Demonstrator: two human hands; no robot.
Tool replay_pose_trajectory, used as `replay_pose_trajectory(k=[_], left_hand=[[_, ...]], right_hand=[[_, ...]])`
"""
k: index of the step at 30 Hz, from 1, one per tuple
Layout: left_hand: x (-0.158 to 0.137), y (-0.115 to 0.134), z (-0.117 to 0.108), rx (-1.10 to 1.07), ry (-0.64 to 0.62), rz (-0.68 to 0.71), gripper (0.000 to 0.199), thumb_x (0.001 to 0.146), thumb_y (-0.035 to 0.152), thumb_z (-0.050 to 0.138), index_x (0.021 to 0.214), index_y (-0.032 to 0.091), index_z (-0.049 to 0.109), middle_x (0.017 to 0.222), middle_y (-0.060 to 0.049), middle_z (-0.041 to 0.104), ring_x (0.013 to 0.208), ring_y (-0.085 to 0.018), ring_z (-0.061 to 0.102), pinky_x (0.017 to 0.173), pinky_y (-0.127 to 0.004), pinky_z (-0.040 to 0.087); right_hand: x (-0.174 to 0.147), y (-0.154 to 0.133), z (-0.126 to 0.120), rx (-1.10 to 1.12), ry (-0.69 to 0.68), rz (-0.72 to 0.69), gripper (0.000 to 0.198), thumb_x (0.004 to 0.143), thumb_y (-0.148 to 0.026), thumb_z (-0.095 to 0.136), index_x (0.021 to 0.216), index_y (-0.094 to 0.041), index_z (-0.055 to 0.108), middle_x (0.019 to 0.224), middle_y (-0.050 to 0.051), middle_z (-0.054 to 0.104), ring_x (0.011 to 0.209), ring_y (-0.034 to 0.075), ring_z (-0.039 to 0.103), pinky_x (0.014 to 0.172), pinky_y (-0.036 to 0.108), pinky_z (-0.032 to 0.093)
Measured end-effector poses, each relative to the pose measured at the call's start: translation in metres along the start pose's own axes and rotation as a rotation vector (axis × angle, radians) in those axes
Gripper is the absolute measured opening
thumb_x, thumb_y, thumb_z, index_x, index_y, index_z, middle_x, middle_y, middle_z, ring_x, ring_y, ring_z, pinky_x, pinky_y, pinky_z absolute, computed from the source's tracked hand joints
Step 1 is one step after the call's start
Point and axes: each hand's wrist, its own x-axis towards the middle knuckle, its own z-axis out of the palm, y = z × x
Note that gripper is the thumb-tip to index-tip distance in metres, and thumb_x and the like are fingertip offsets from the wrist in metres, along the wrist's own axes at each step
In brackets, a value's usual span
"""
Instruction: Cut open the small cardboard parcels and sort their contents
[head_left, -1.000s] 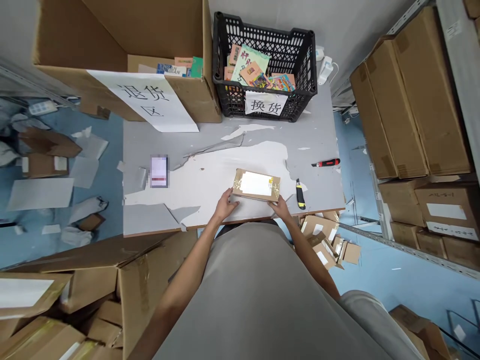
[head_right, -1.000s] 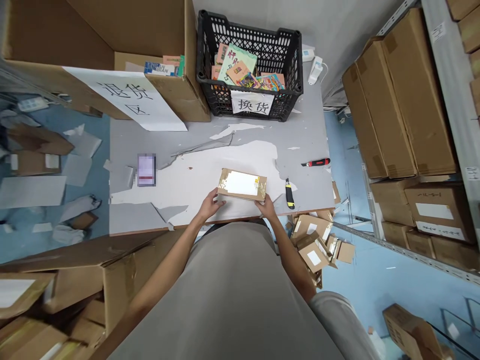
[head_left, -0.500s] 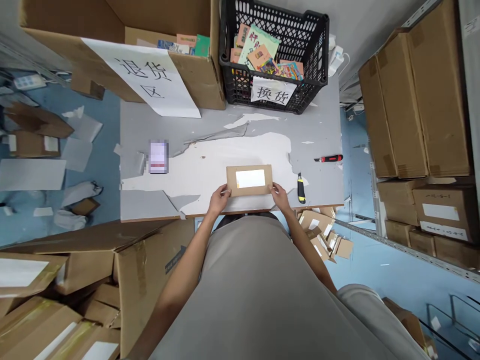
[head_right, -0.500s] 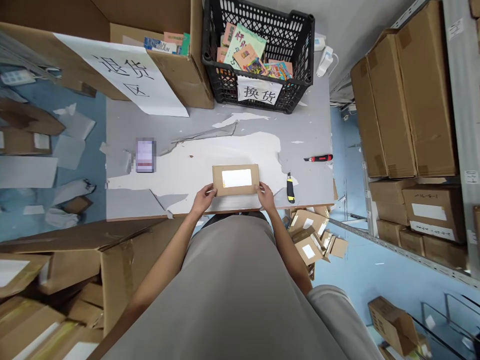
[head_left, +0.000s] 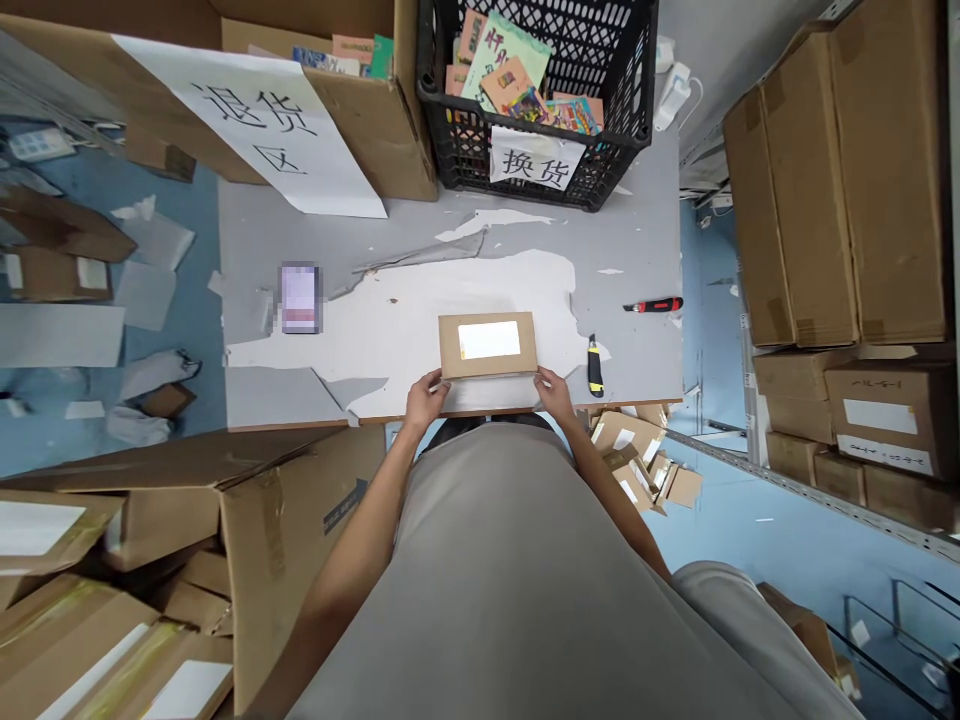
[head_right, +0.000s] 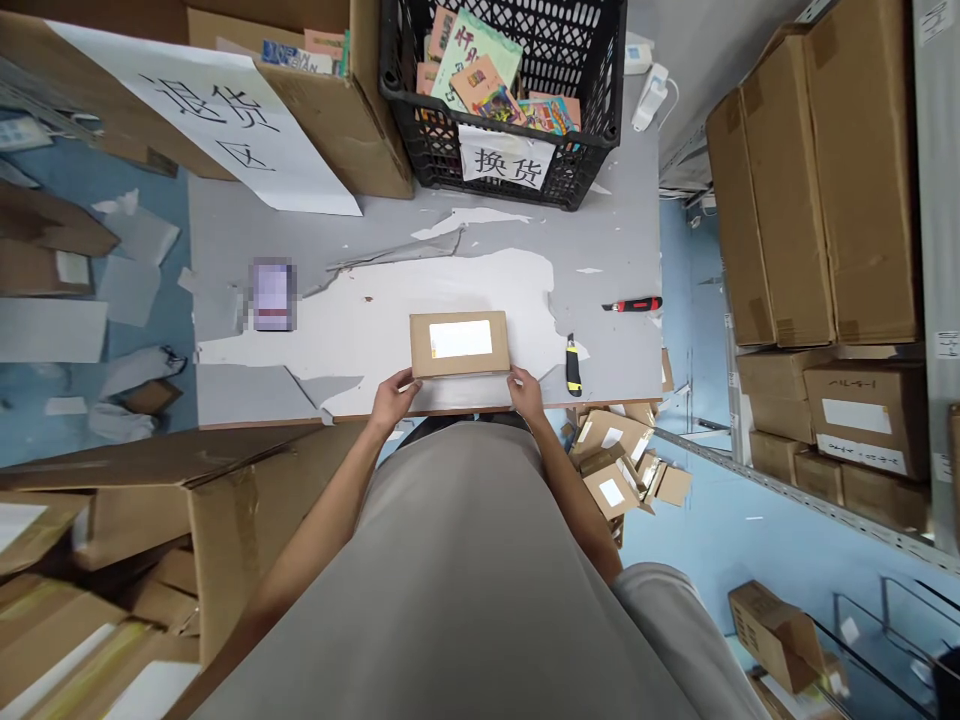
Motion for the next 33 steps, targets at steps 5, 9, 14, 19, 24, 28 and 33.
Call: replay_pose_trajectory(k=[5,9,14,19,24,28,33], left_hand=[[-0.008,0.023,-0.003,-0.018,0.131,0.123,0.047,0.091,0.049,0.078,0.124,0.016,0.083,0.132,-0.018,0.084,0.129,-0.036,0.078,0.115,-0.053,0.065],[-0.008,0.038,-0.003,0.004,0.193,0.184,0.055,0.095,0.061,0.077,0.124,0.014,0.084,0.131,-0.019,0.083,0.121,-0.035,0.08,0.114,-0.051,0.065],[-0.005,0.03,0.0,-0.004,0.218,0.112,0.056,0.099,0.057,0.073,0.132,0.013,0.08,0.136,-0.02,0.083,0.122,-0.034,0.08,0.116,-0.052,0.063],[-0.007,0.008,0.0,-0.097,0.213,0.058,0.061,0.097,0.039,0.071,0.152,0.014,0.07,0.154,-0.023,0.074,0.132,-0.035,0.078,0.118,-0.056,0.062],[0.005,0.003,0.004,-0.043,0.099,0.013,0.078,0.08,0.019,0.072,0.158,0.014,0.065,0.156,-0.021,0.072,0.134,-0.035,0.077,0.124,-0.057,0.058],[0.016,0.012,0.009,-0.018,-0.007,0.008,0.076,0.073,0.018,0.072,0.148,0.015,0.071,0.149,-0.017,0.077,0.132,-0.036,0.077,0.124,-0.056,0.058],[0.012,0.024,-0.004,-0.039,-0.053,0.045,0.064,0.072,0.028,0.08,0.135,0.016,0.078,0.15,-0.017,0.078,0.143,-0.038,0.072,0.124,-0.053,0.058]], right_hand=[[0.012,-0.017,-0.019,0.039,0.013,-0.129,0.058,0.099,-0.068,0.071,0.129,-0.021,0.087,0.138,0.015,0.082,0.13,0.033,0.077,0.113,0.05,0.067],[0.026,-0.028,-0.027,0.014,0.015,-0.207,0.063,0.102,-0.073,0.068,0.128,-0.02,0.088,0.13,0.015,0.082,0.124,0.033,0.079,0.114,0.048,0.067],[0.04,-0.025,-0.025,-0.034,-0.072,-0.223,0.059,0.108,-0.069,0.061,0.135,-0.023,0.085,0.138,0.013,0.082,0.133,0.031,0.076,0.118,0.046,0.063],[0.048,-0.009,-0.025,-0.042,-0.091,-0.153,0.054,0.11,-0.052,0.058,0.148,-0.02,0.077,0.154,0.015,0.077,0.133,0.03,0.077,0.12,0.048,0.062],[0.051,0.008,-0.02,-0.054,-0.133,-0.075,0.059,0.101,-0.038,0.066,0.156,-0.019,0.071,0.154,0.018,0.076,0.124,0.03,0.081,0.122,0.053,0.06],[0.045,0.015,-0.006,0.018,-0.149,-0.002,0.069,0.091,-0.035,0.075,0.159,-0.021,0.07,0.158,0.018,0.074,0.128,0.033,0.079,0.12,0.055,0.061],[0.022,0.011,0.006,0.075,-0.108,-0.05,0.063,0.089,-0.044,0.08,0.149,-0.025,0.078,0.16,0.014,0.071,0.149,0.036,0.066,0.118,0.053,0.063]])
